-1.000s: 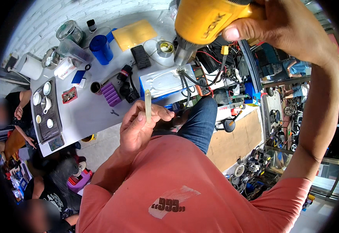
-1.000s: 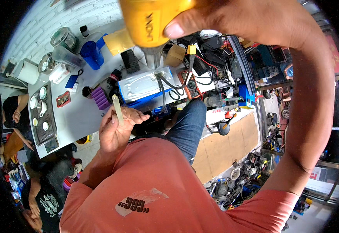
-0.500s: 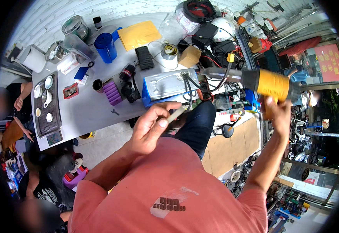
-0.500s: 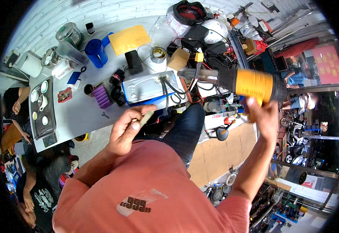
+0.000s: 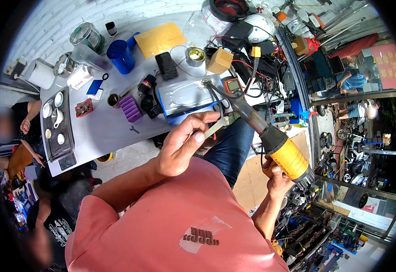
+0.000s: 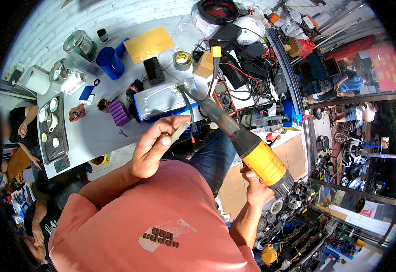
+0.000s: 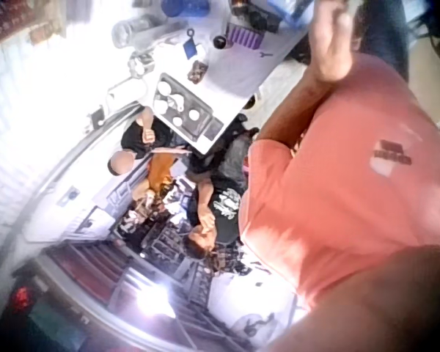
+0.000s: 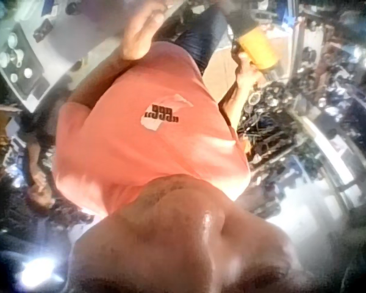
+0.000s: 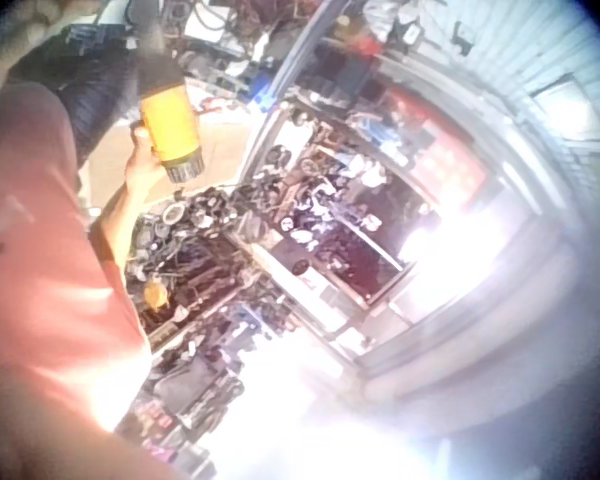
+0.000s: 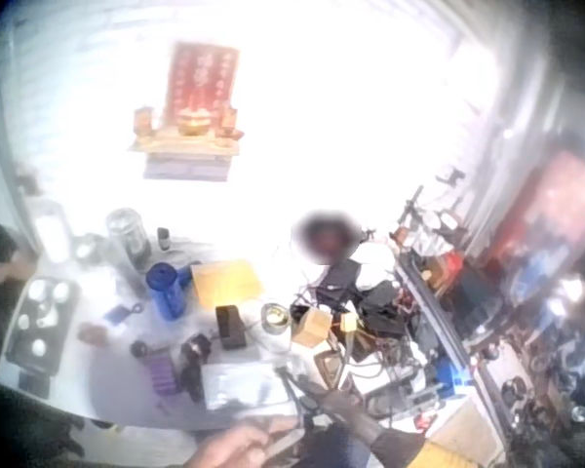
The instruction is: The person uses a heat gun to apply heat to a small component on a blue rectangular device, then uses pliers to manipulate wires. They move the device to a table, connect a power cable, and test the device by plugging it into a wall outlet.
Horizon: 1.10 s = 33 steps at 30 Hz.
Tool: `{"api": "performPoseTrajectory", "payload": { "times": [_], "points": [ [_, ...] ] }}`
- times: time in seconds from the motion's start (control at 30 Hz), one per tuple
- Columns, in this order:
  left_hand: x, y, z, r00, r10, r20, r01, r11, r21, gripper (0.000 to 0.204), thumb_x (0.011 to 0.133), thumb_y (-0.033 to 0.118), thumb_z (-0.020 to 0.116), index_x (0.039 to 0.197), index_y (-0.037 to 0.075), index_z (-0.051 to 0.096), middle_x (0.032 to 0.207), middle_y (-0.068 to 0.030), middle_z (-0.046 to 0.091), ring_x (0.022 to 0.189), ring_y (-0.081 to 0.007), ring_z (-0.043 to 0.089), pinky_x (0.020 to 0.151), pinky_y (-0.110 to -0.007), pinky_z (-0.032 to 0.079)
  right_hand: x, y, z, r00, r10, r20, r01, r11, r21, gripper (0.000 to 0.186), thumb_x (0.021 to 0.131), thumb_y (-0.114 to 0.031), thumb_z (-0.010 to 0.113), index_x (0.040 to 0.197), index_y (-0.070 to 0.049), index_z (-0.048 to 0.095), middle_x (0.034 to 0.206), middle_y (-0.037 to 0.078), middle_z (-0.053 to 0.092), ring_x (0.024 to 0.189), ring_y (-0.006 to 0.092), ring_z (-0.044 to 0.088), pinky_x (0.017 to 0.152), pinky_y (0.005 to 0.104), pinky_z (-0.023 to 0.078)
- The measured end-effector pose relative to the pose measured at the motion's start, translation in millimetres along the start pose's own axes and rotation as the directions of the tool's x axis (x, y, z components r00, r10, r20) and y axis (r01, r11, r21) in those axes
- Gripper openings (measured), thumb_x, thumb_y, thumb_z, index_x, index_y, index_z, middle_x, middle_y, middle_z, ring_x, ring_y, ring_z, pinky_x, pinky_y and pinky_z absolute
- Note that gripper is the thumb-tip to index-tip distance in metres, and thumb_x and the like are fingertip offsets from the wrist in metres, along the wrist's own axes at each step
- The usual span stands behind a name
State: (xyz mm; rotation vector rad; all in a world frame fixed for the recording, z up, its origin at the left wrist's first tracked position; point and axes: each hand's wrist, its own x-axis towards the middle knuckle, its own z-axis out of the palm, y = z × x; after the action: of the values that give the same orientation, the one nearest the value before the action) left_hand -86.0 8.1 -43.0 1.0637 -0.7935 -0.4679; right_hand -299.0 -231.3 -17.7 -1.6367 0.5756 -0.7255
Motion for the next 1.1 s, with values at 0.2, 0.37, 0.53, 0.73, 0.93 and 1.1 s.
{"api": "performPoseTrajectory", "payload": {
  "times": [0.2, 0.37, 0.53, 0.73, 0.93, 1.1],
  "points": [
    [-1.2, 3.8, 6.0, 0.997, -0.052, -0.064, 0.041, 0.986, -0.163, 0.025, 0.114, 0.021, 0.044, 0.12, -0.002, 0.05, 0.156, -0.0223, 0.044, 0.127, -0.0223, 0.054, 0.108, -0.037, 0.043, -2.9, 2.7, 3.3, 0.996, -0.023, 0.092, 0.023, 1.0, 0.008, 0.038, 0.089, -0.014, 0.085, 0.118, 0.001, 0.067, 0.095, 0.007, 0.073, 0.083, 0.0181, 0.07, 0.076, 0.032, 0.058],
    [-2.5, 12.6, 11.2, 0.986, -0.099, -0.133, 0.061, 0.963, -0.262, 0.027, 0.114, 0.026, 0.045, 0.114, 0.0, 0.052, 0.149, -0.0215, 0.048, 0.142, -0.0389, 0.049, 0.12, -0.056, 0.034, 1.7, 9.0, 8.3, 0.994, -0.061, 0.093, 0.068, 0.995, -0.067, 0.051, 0.09, -0.032, 0.084, 0.121, 0.003, 0.064, 0.094, 0.012, 0.072, 0.077, 0.0196, 0.069, 0.069, 0.0348, 0.058],
    [-5.2, 14.0, 12.1, 0.987, -0.057, -0.15, 0.019, 0.97, -0.243, 0.026, 0.114, 0.026, 0.045, 0.112, 0.0, 0.052, 0.151, -0.0251, 0.048, 0.142, -0.0398, 0.049, 0.121, -0.058, 0.033, 0.8, 5.4, 11.2, 0.997, 0.027, 0.066, -0.025, 0.999, -0.031, 0.057, 0.09, -0.036, 0.085, 0.126, 0.002, 0.063, 0.097, 0.014, 0.073, 0.077, 0.0201, 0.069, 0.068, 0.0351, 0.058],
    [-7.2, 14.9, 12.0, 0.991, -0.021, -0.136, -0.007, 0.98, -0.197, 0.026, 0.114, 0.025, 0.044, 0.112, 0.001, 0.052, 0.152, -0.0245, 0.048, 0.147, -0.0364, 0.044, 0.122, -0.058, 0.032, -0.5, 0.9, 13.6, 0.996, 0.071, 0.061, -0.072, 0.997, 0.019, 0.056, 0.09, -0.034, 0.085, 0.127, 0.001, 0.063, 0.098, 0.015, 0.073, 0.077, 0.0203, 0.07, 0.067, 0.0349, 0.058],
    [-12.8, 15.3, 18.4, 0.987, -0.038, -0.155, 0.002, 0.974, -0.224, 0.025, 0.114, 0.024, 0.045, 0.112, 0.0, 0.053, 0.149, -0.022, 0.049, 0.15, -0.0333, 0.04, 0.122, -0.054, 0.033, -4.4, -7.3, 7.2, 0.998, 0.021, -0.057, -0.019, 0.999, 0.032, 0.047, 0.091, -0.019, 0.084, 0.127, 0.0, 0.061, 0.098, 0.01, 0.073, 0.076, 0.0159, 0.069, 0.063, 0.0276, 0.056],
    [-25.1, 14.1, 17.5, 0.994, -0.034, -0.099, 0.01, 0.971, -0.237, 0.026, 0.114, 0.022, 0.044, 0.121, -0.002, 0.05, 0.162, -0.0248, 0.037, 0.145, -0.0277, 0.044, 0.121, -0.041, 0.032, 12.5, -34.9, -20.3, 0.904, -0.278, -0.325, 0.186, 0.939, -0.289, 0.042, 0.094, -0.025, 0.079, 0.118, 0.004, 0.062, 0.097, 0.016, 0.073, 0.073, 0.0195, 0.067, 0.067, 0.0339, 0.057]
  ]
}}
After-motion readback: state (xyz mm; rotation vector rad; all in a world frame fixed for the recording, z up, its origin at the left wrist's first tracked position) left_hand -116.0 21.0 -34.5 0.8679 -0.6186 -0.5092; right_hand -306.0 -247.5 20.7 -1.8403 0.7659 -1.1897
